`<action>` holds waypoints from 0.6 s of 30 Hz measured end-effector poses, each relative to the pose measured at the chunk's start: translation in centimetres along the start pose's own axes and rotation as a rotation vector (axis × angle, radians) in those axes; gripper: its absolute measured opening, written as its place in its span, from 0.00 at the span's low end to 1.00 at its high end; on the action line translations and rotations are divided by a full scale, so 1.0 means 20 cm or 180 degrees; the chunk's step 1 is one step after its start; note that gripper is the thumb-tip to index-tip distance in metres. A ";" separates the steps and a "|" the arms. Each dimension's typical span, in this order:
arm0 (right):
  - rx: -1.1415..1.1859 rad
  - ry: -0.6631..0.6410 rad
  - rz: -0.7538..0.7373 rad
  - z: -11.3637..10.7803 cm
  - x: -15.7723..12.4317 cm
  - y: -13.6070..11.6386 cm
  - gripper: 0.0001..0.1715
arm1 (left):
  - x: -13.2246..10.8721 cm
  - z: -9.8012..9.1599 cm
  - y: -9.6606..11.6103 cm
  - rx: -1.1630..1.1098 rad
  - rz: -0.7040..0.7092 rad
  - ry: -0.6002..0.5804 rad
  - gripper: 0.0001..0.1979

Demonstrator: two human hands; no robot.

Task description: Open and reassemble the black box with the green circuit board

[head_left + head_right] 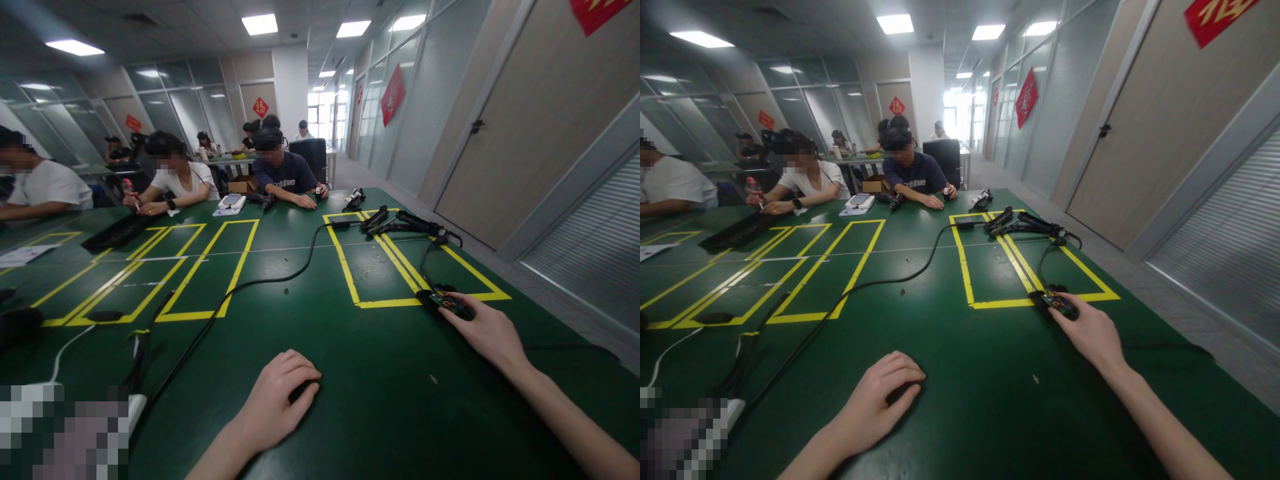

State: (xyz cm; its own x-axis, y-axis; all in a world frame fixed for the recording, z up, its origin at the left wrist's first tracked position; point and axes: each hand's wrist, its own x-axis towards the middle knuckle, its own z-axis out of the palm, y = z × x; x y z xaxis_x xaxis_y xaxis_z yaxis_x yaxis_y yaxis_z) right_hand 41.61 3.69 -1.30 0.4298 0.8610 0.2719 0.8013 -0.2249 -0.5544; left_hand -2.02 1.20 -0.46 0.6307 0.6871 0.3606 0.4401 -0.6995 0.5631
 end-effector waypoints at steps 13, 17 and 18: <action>0.1605 -0.1592 -0.0809 0.06 -0.42 -0.58 0.26 | -0.03 0.03 -0.03 0.0436 -0.0222 -0.0378 0.30; 0.1716 -0.1657 -0.0683 0.08 -0.40 -0.57 0.26 | -0.01 0.02 -0.01 0.0409 -0.0221 -0.0352 0.28; 0.1739 -0.1652 -0.0664 0.09 -0.41 -0.58 0.26 | -0.01 0.02 0.00 0.0398 -0.0203 -0.0329 0.28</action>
State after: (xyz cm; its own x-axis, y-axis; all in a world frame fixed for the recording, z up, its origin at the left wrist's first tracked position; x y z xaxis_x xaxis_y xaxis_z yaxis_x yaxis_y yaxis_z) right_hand 28.19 0.09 1.51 -0.0646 0.9943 0.0850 0.4678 0.1054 -0.8775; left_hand -1.94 1.05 -0.83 0.6584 0.7116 0.2451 0.5533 -0.6784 0.4833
